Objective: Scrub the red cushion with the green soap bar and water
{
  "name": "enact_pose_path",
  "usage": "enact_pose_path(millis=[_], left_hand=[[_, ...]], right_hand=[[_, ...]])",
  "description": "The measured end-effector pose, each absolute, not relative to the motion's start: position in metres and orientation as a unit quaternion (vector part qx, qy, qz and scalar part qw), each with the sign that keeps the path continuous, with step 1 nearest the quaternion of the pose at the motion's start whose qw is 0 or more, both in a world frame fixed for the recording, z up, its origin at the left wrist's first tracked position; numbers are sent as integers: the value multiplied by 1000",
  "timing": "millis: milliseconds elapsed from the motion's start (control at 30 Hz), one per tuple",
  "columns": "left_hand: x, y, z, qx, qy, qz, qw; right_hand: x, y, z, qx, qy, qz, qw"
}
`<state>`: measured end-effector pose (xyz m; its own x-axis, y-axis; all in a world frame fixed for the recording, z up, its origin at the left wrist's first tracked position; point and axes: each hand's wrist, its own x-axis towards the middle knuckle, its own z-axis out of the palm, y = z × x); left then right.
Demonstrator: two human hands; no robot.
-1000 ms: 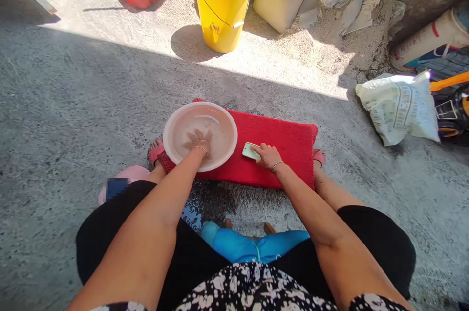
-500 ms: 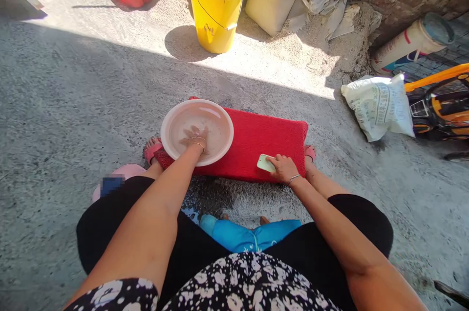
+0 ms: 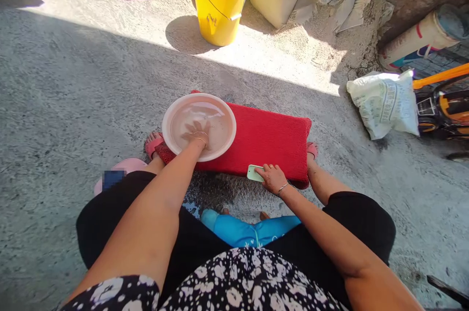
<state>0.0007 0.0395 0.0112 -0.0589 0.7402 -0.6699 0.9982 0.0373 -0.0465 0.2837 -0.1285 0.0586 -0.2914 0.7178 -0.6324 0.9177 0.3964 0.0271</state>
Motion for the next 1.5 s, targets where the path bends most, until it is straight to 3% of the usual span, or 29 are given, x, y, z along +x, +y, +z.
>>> enact_pose_path(millis=[200, 300, 500, 633, 933, 1167, 1267, 1500], left_hand=[[0, 41, 5, 632, 685, -274, 239], [0, 41, 1, 632, 687, -275, 231], [0, 40, -2, 633, 686, -278, 227], [0, 39, 1, 634, 683, -279, 232], [3, 40, 1, 628, 684, -296, 225], [1, 41, -1, 627, 689, -285, 225], [1, 41, 0, 629, 690, -281, 223], [0, 41, 2, 635, 685, -278, 224]], right_hand=[[403, -143, 95, 643, 623, -147, 421], [379, -134, 101, 632, 658, -146, 384], [229, -100, 76, 492, 809, -196, 256], [166, -71, 55, 427, 852, -205, 224], [209, -71, 59, 547, 783, -182, 234], [178, -68, 51, 534, 798, -189, 207], [220, -69, 45, 543, 782, -187, 242], [427, -104, 70, 650, 648, -141, 370]])
